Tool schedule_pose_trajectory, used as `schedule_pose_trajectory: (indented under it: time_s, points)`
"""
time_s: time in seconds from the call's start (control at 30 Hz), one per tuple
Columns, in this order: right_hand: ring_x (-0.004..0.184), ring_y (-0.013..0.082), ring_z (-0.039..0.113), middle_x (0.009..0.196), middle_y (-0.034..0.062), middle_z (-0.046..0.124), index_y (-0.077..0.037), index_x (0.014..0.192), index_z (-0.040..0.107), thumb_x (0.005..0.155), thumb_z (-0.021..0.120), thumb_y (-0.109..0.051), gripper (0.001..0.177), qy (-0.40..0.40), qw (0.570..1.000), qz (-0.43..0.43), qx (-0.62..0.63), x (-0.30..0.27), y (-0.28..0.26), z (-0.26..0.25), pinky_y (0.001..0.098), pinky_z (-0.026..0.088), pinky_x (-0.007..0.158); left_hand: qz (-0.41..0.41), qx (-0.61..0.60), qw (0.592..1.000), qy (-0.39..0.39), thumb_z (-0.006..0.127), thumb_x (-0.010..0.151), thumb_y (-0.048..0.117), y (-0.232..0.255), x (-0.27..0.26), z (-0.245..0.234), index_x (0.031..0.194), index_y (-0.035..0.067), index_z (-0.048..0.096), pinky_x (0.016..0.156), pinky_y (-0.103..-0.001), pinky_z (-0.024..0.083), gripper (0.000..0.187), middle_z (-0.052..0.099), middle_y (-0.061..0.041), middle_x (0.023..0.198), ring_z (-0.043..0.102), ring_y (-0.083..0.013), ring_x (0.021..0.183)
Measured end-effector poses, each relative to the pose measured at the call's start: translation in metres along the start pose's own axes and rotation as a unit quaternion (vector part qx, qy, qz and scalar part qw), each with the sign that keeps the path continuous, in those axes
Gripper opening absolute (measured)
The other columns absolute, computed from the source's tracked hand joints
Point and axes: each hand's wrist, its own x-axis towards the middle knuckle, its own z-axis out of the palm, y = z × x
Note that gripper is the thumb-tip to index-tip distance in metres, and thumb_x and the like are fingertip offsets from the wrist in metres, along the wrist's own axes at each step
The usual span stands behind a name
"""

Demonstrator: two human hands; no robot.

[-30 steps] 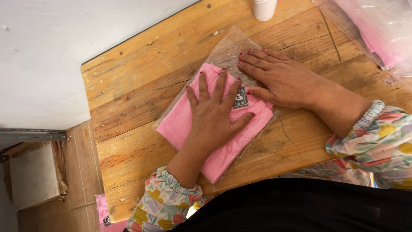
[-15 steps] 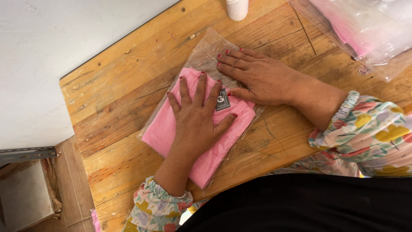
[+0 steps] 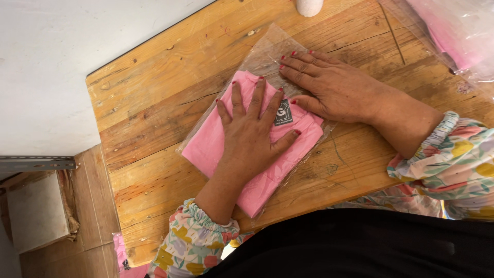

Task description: The person prepares a pink shirt by cleaning it with a lint roller and then folding it and placing it into a clear plastic bag.

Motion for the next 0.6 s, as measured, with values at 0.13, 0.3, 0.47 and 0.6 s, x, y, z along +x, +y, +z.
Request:
schedule_pose_trajectory:
  time_s: [0.13, 0.3, 0.47, 0.6]
  points:
    - [0.155, 0.0344, 0.029, 0.167, 0.0203, 0.034, 0.000, 0.159, 0.036, 0.108, 0.032, -0.047, 0.069, -0.006, 1.000, -0.005, -0.007, 0.000, 0.002, -0.002, 0.0475, 0.019, 0.126, 0.003, 0.019, 1.000, 0.025, 0.051, 0.091, 0.074, -0.001, 0.000, 0.004, 0.157, 0.025, 0.044, 0.113, -0.083, 0.010, 0.083, 0.023, -0.009, 0.170, 0.007, -0.0520, 0.154]
    - [0.151, 0.0471, 0.033, 0.162, 0.0327, 0.036, 0.009, 0.157, 0.034, 0.107, 0.045, -0.028, 0.063, 0.069, 0.994, -0.013, 0.085, 0.000, 0.002, -0.015, 0.0532, 0.024, 0.126, -0.002, 0.010, 1.000, 0.010, 0.049, 0.092, 0.076, 0.000, -0.001, 0.001, 0.160, 0.027, 0.040, 0.114, -0.081, 0.006, 0.084, 0.018, -0.008, 0.171, 0.005, -0.0529, 0.154]
    - [0.154, 0.0489, 0.029, 0.165, 0.0324, 0.032, 0.011, 0.157, 0.035, 0.109, 0.039, -0.032, 0.064, 0.099, 0.994, -0.007, 0.052, 0.005, -0.013, -0.028, 0.0581, 0.021, 0.127, -0.003, 0.007, 1.000, 0.026, 0.048, 0.091, 0.077, -0.001, -0.002, 0.005, 0.158, 0.027, 0.042, 0.114, -0.083, 0.009, 0.084, 0.017, -0.007, 0.171, 0.006, -0.0525, 0.155]
    - [0.156, 0.0416, 0.029, 0.165, 0.0288, 0.038, 0.007, 0.158, 0.039, 0.109, 0.039, -0.038, 0.067, 0.073, 0.997, -0.026, -0.025, 0.010, -0.015, -0.012, 0.0531, 0.018, 0.128, -0.004, 0.019, 0.999, 0.030, 0.049, 0.091, 0.078, -0.001, -0.001, 0.006, 0.159, 0.029, 0.040, 0.114, -0.082, 0.011, 0.085, 0.020, -0.008, 0.171, 0.007, -0.0525, 0.155]
